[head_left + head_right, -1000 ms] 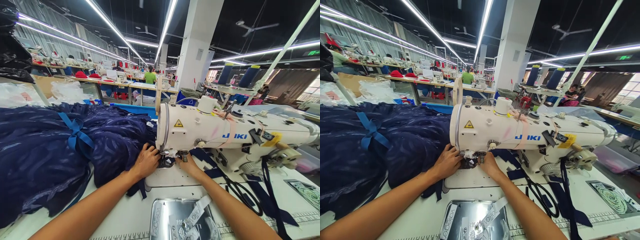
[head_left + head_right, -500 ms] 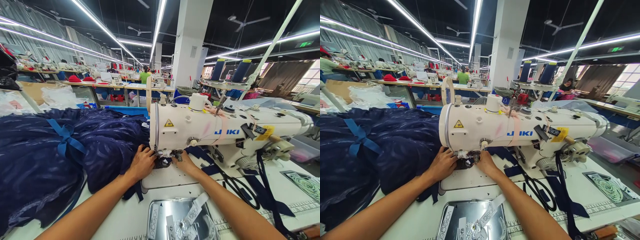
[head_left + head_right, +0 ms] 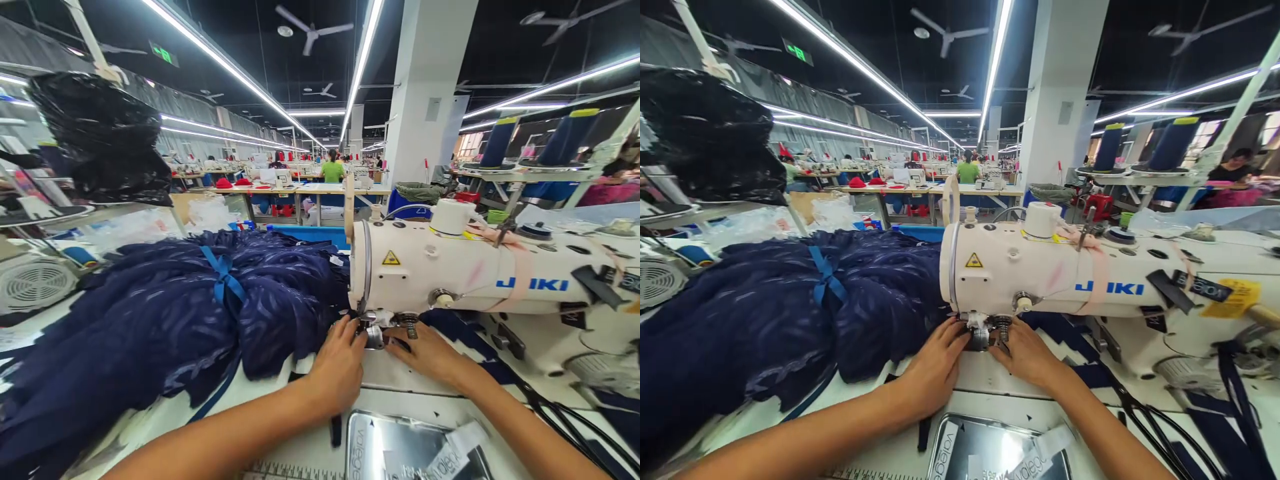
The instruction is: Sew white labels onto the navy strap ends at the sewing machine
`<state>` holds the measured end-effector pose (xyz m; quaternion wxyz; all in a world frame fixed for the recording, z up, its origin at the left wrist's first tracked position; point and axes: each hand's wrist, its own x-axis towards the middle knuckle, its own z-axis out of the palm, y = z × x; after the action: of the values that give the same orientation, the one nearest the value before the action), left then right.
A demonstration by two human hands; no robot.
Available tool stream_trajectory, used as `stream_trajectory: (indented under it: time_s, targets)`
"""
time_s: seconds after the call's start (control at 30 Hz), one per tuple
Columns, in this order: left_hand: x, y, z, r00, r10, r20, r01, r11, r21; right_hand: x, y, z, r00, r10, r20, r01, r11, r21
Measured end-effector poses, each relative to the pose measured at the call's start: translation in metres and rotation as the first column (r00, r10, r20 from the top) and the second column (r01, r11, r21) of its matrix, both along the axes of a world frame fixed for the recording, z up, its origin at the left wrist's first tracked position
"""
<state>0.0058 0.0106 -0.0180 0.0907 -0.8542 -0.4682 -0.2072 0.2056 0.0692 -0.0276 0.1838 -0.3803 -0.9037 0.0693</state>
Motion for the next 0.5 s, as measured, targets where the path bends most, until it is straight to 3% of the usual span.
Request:
stream_trajectory:
  time_s: [0.1,0.17,0.27,0.37,0.5]
  targets:
    - [-0.022,-0.024,0.025,0.980,-0.181,-0.086,0.190,0.975,0.117,-0.003,-0.002,0.002,0.997,0.030,0.070,-0.035,0.997,0.073]
    - [-0.040,-0.026,0.044,0.986,-0.094,-0.135,0.129,0.951,0.282,-0.006,-0.005,0.008,0.992,0.014,0.126,-0.026,0.995,0.100]
    - [-0.058,-0.010,0.067,0.964,0.077,-0.253,0.017,0.937,0.348,-0.006,-0.015,0.019,0.975,-0.045,0.216,0.019,0.992,0.122]
    - [-0.057,0.010,0.073,0.903,0.132,-0.409,-0.001,0.952,0.307,0.001,-0.031,0.033,0.961,-0.099,0.259,0.063,0.987,0.147]
    - [-0.046,0.012,0.064,0.833,0.030,-0.553,0.144,0.953,0.268,0.026,-0.057,0.048,0.942,-0.190,0.277,0.145,0.974,0.175]
